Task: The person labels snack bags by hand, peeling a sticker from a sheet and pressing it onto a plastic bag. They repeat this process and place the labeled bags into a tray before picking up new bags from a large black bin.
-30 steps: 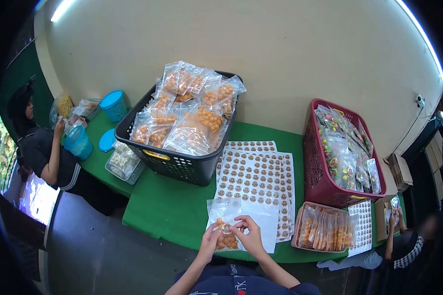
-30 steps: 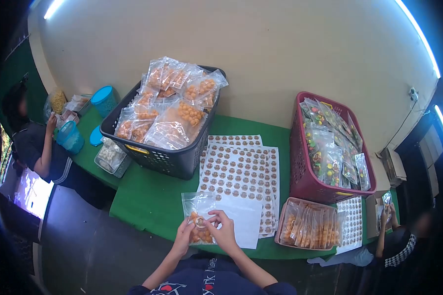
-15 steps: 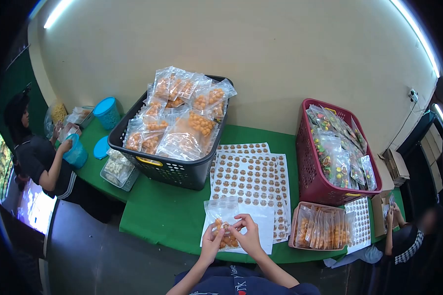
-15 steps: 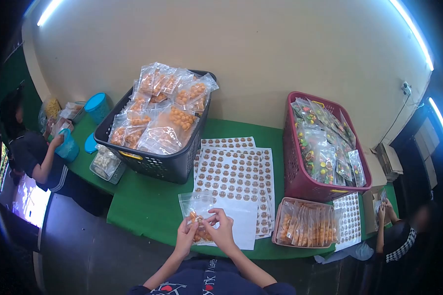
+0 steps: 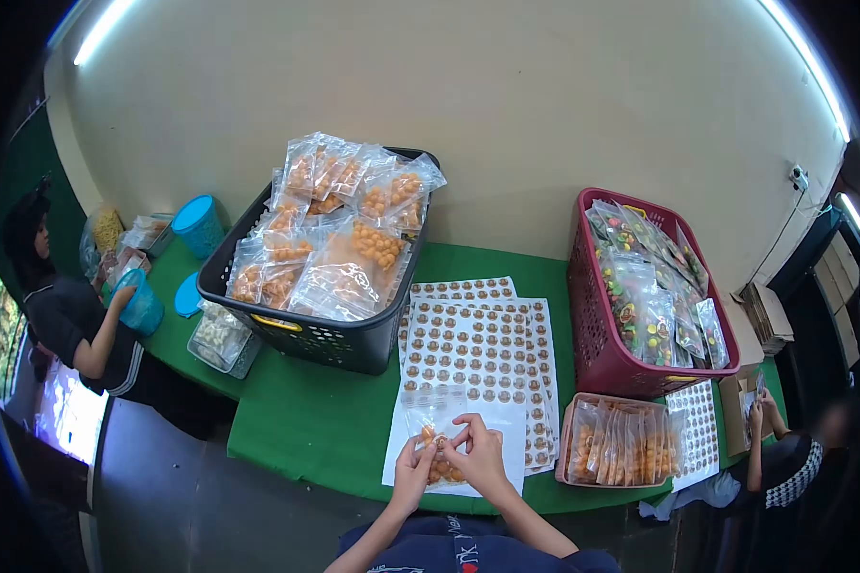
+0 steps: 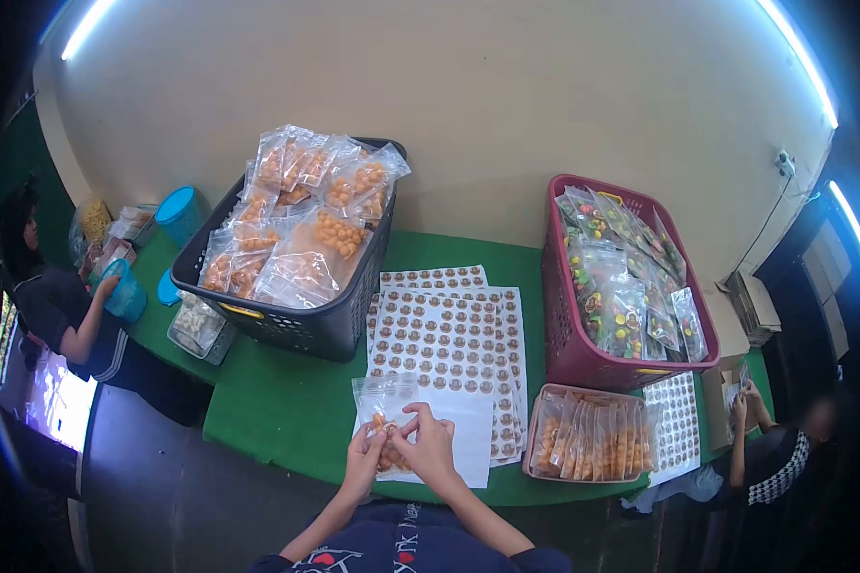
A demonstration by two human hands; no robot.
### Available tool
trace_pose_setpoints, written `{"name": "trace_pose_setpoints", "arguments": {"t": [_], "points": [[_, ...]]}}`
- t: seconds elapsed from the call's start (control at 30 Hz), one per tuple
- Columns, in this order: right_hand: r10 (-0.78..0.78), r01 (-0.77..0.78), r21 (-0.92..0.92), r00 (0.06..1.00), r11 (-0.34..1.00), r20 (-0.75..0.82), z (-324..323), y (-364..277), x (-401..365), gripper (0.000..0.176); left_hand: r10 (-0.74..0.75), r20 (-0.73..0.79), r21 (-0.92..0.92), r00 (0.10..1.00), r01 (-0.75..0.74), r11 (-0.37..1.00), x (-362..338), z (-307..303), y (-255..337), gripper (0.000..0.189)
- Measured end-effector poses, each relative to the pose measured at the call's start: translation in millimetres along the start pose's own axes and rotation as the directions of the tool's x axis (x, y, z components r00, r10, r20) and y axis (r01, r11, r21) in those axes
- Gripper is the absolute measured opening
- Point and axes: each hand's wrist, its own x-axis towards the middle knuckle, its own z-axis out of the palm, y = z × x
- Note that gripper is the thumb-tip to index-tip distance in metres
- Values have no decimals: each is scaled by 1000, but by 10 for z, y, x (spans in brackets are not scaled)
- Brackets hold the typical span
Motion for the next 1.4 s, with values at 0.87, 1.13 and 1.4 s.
{"name": "trace_pose_setpoints", "arguments": {"t": [0.87,1.13,1.4], "points": [[23,-62,630,997,774,70,-938,653,14,21,156,112,19,981,-159,987,238,1079,-112,22],[27,-37,657,999,753,26,-1356,879,-244,28,162,161,202,974,-193,960,210,1504,-276,19],[99,-17,595,990,804,-104,-1760,1156,-461,30,88,294,150,952,-136,979,29,2047,-328,25]]}}
